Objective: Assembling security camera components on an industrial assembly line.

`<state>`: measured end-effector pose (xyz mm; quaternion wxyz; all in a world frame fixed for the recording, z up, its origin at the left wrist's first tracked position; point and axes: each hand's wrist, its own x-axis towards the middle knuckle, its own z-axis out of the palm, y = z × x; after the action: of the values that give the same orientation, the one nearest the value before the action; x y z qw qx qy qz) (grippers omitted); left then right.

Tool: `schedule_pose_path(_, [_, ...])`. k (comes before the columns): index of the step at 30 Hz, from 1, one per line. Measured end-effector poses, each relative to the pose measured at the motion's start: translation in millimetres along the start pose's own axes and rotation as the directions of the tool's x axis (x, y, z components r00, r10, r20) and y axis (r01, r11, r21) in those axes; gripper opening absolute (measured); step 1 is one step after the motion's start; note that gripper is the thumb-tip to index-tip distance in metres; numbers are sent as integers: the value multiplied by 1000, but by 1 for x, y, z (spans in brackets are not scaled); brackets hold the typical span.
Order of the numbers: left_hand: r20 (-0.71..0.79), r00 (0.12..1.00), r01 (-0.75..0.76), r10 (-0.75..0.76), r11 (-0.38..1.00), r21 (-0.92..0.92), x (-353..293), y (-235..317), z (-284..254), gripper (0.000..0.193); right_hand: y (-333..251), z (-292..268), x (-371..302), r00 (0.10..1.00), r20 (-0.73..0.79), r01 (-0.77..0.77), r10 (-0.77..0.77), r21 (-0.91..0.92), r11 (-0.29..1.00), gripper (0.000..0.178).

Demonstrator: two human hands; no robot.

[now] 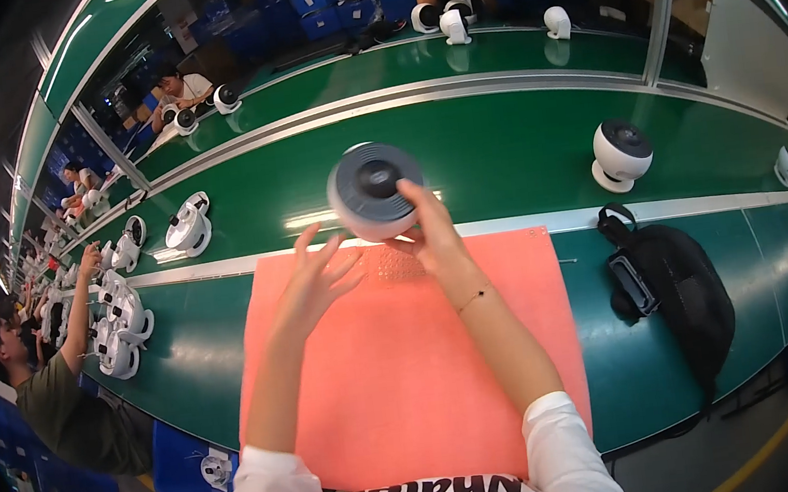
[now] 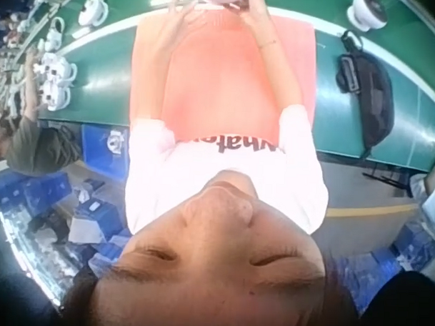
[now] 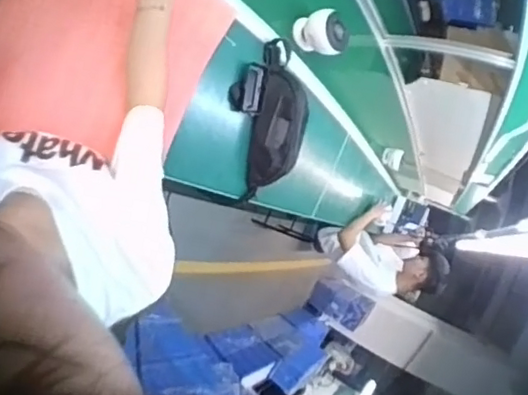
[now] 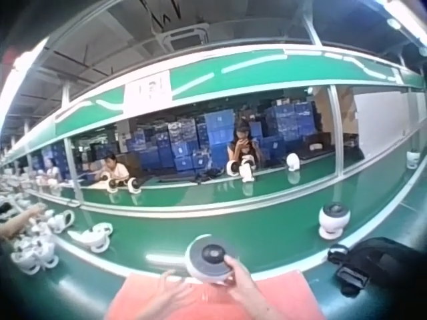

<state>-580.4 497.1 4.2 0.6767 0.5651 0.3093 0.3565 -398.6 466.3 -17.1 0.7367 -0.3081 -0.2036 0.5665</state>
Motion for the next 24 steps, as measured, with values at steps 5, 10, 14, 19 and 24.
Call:
schedule_pose_path(5, [-253, 835, -444, 489, 870, 215, -180, -13, -124, 20, -18, -82, 46, 972, -122, 218, -199, 172, 961, 46])
schedule_pose_path(10, [-254, 761, -648, 597, 678, -348, -327, -80, -248, 22, -20, -126, 60, 881, -389, 276, -269, -39, 960, 74])
schedule_pose_path(14, [-125, 831, -549, 543, 760, -349, -343, -108, -274, 23, -29, -123, 54, 889, -382, 244, -252, -71, 967, 79])
schedule_pose_path(19, [71, 895, -382, 439, 841, -383, -296, -138, -281, 23, -7, -113, 32, 872, -444, 259, -207, 60, 964, 85])
schedule_pose_path(24, [291, 912, -175, 289, 915, -363, -214, -156, -299, 25, 4, -94, 23, 881, -405, 264, -244, -6, 964, 72])
